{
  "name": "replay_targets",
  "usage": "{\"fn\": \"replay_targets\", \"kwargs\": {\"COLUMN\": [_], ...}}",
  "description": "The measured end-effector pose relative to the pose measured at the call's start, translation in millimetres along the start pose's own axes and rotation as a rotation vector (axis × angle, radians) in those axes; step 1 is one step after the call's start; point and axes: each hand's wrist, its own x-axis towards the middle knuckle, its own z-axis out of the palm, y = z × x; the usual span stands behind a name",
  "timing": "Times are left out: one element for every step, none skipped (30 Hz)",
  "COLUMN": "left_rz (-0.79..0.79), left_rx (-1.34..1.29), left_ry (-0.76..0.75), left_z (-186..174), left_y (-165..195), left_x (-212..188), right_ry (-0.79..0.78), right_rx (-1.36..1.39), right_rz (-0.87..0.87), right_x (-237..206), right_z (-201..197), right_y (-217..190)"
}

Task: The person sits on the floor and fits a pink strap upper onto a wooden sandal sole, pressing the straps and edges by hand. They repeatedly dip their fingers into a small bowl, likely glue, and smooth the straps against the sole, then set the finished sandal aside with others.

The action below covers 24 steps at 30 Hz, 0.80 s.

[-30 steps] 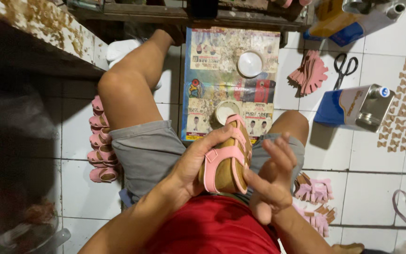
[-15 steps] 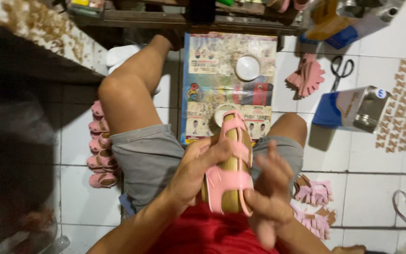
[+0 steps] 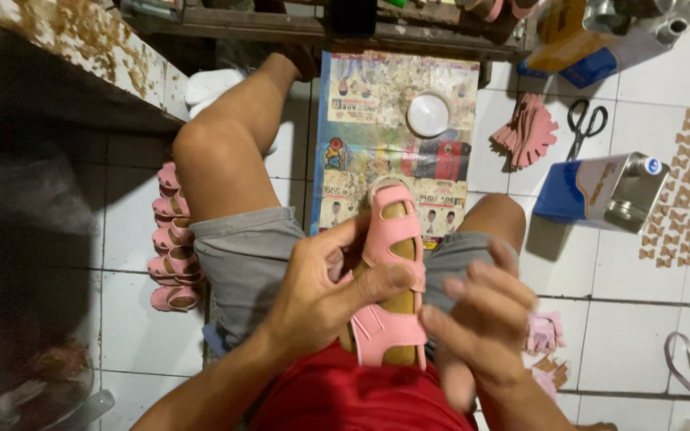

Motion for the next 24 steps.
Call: {"fn": "replay_targets", "kwargs": {"left_rz": [0.007, 0.003, -0.003, -0.003, 0.003, 0.007, 0.01, 0.008, -0.01, -0.025, -0.037, -0.047, -0.055, -0.052, -0.038, -0.04, -0.054, -0.091, -0.101, -0.1, -0.095, -0.106, -0.118, -0.107], "left_rx": [-0.007, -0.021, -0.042, -0.058, -0.072, -0.121, -0.168, -0.216, -0.243, -0.268, -0.295, -0.283, -0.273, -0.26, -0.279, -0.305, -0.335, -0.331, -0.317, -0.298, -0.315, -0.336, -0.353, -0.297], "left_ry": [0.01, 0.018, 0.052, 0.086, 0.119, 0.148, 0.175, 0.202, 0.211, 0.216, 0.223, 0.226, 0.229, 0.235, 0.241, 0.246, 0.242, 0.23, 0.226, 0.24, 0.221, 0.189, 0.14, 0.106], "left_z": [-3.0, -5.1, -9.9, -18.6, -27.2, -34.2, -40.2, -43.9, -46.4, -48.5, -49.7, -50.4, -50.9, -52.2, -53.6, -53.7, -53.5, -51.8, -50.9, -49.4, -45.0, -39.7, -34.7, -29.7], "left_y": [-1.5, -3.9, -5.2, -4.8, -4.6, -5.3, -6.2, -8.4, -11.6, -14.6, -17.3, -19.5, -21.2, -22.5, -23.1, -24.2, -24.8, -26.0, -27.0, -27.3, -28.5, -29.9, -30.9, -31.1], "left_x": [0.6, 0.2, -0.7, -1.9, -3.3, -5.8, -9.6, -13.4, -15.2, -16.4, -17.5, -19.4, -19.9, -19.0, -17.4, -15.8, -14.5, -12.7, -8.4, -5.3, -3.9, -2.0, 1.6, 4.2], "right_ry": [-0.081, -0.192, -0.304, -0.375, -0.444, -0.575, -0.703, -0.71, -0.717, -0.721, -0.701, -0.683, -0.665, -0.677, -0.689, -0.71, -0.749, -0.783, -0.809, -0.636, -0.475, -0.35, -0.212, -0.189], "right_rx": [0.033, -0.078, -0.191, -0.13, -0.068, -0.158, -0.249, -0.268, -0.287, -0.308, -0.334, -0.354, -0.374, -0.381, -0.379, -0.381, -0.359, -0.34, -0.309, -0.15, 0.01, 0.193, 0.362, 0.347], "right_rz": [0.026, 0.121, 0.218, 0.368, 0.512, 0.531, 0.548, 0.476, 0.405, 0.332, 0.296, 0.262, 0.226, 0.208, 0.194, 0.197, 0.319, 0.429, 0.511, 0.538, 0.582, 0.564, 0.537, 0.475], "right_x": [-2.5, -4.5, -6.9, -9.5, -12.4, -17.8, -25.9, -37.2, -50.5, -63.7, -75.4, -84.6, -86.5, -91.5, -93.0, -89.1, -83.0, -73.0, -60.3, -49.9, -42.8, -36.4, -28.9, -21.0], "right_z": [1.7, 3.2, 5.5, 11.9, 19.5, 26.1, 32.5, 39.3, 45.7, 50.1, 51.1, 51.1, 48.4, 43.5, 37.3, 29.9, 21.6, 11.6, 10.4, 11.1, 5.8, 6.0, 9.4, 13.6], "right_y": [7.1, 16.9, 28.7, 43.6, 60.6, 76.5, 92.6, 106.9, 120.3, 132.4, 141.9, 148.2, 149.6, 151.4, 149.0, 139.9, 125.3, 108.7, 95.6, 78.0, 51.3, 28.2, 14.1, 6.6]}}
